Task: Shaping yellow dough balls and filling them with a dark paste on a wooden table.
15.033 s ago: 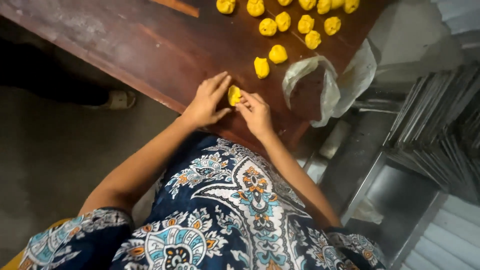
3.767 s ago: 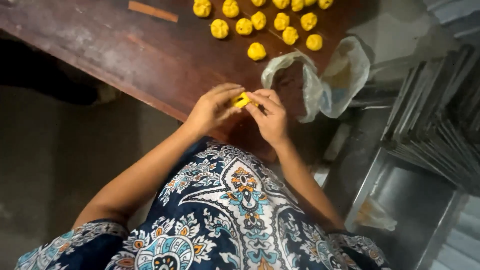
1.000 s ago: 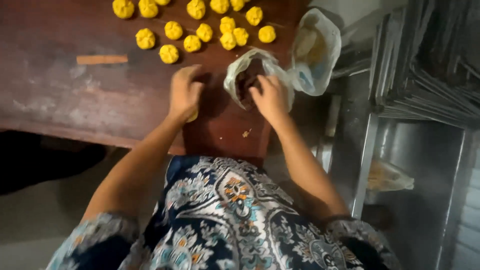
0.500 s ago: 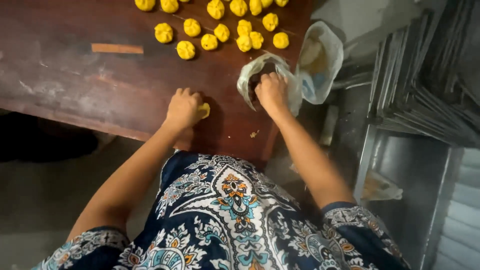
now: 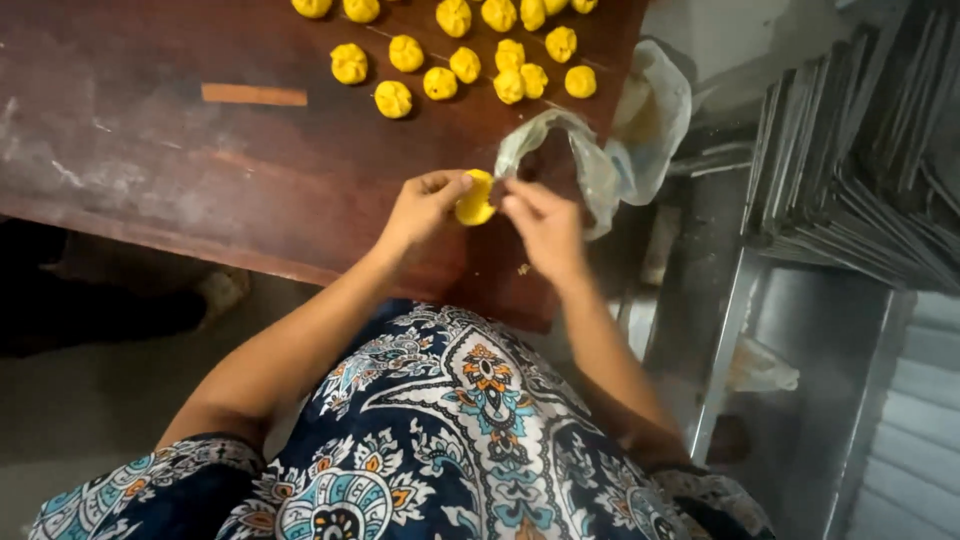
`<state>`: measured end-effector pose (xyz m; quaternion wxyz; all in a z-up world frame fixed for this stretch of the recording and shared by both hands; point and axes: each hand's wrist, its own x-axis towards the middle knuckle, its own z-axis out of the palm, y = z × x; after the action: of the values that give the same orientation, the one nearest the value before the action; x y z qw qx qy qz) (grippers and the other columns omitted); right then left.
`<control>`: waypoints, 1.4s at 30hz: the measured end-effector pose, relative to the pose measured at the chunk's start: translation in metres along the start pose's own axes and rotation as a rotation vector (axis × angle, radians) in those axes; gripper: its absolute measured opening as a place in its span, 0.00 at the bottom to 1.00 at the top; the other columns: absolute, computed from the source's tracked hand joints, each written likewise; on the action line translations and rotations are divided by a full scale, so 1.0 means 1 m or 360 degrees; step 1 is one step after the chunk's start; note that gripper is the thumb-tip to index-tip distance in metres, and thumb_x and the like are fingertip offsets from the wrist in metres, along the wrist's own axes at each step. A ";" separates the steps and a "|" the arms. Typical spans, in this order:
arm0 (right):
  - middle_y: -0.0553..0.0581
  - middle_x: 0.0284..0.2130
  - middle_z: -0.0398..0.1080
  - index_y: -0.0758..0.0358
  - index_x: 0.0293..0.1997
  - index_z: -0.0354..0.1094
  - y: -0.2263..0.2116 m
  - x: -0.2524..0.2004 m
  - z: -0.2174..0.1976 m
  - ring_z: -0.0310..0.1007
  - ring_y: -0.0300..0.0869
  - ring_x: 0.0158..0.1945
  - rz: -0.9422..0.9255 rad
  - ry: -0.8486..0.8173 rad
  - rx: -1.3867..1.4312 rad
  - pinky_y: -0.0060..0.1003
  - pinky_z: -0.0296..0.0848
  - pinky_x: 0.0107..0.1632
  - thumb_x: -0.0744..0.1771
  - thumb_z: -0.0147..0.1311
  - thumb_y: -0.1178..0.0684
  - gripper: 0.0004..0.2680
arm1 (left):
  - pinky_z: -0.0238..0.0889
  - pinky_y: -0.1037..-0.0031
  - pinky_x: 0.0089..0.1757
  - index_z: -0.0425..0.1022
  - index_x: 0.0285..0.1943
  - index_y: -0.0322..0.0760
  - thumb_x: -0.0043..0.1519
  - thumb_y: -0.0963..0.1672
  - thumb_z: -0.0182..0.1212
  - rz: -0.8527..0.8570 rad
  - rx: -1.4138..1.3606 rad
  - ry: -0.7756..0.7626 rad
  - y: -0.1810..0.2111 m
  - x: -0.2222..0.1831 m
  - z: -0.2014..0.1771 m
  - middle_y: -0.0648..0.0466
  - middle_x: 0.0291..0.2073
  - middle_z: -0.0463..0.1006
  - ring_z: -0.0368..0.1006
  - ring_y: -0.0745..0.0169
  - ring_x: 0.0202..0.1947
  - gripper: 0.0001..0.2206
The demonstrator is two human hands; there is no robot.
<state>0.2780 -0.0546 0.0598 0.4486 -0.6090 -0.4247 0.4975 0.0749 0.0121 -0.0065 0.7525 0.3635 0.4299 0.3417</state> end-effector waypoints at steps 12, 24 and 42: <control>0.54 0.43 0.76 0.70 0.50 0.71 0.032 -0.001 0.004 0.76 0.36 0.47 -0.0102 -0.0118 0.0300 0.31 0.75 0.53 0.68 0.57 0.65 0.07 | 0.73 0.74 0.50 0.76 0.58 0.26 0.65 0.38 0.64 0.0405 -0.0022 -0.0186 -0.016 -0.025 0.031 0.51 0.47 0.82 0.78 0.68 0.46 0.13; 0.55 0.41 0.74 0.66 0.48 0.75 -0.016 -0.018 0.013 0.75 0.38 0.45 -0.0696 -0.0047 -0.0648 0.32 0.74 0.47 0.67 0.60 0.64 0.06 | 0.75 0.75 0.45 0.79 0.52 0.24 0.64 0.37 0.66 0.0519 0.0143 0.0302 -0.027 -0.040 0.029 0.49 0.41 0.83 0.79 0.67 0.41 0.09; 0.59 0.54 0.64 0.72 0.61 0.71 0.030 -0.042 0.049 0.69 0.42 0.57 -0.0594 -0.0269 -0.0199 0.35 0.72 0.60 0.69 0.57 0.67 0.13 | 0.69 0.67 0.40 0.79 0.44 0.32 0.56 0.38 0.72 0.1037 0.0851 -0.0047 0.018 -0.070 -0.014 0.48 0.39 0.76 0.75 0.51 0.40 0.10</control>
<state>0.2261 -0.0961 0.0355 0.4571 -0.5024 -0.5963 0.4278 0.0310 -0.0331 0.0313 0.4904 0.6678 0.3553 0.4328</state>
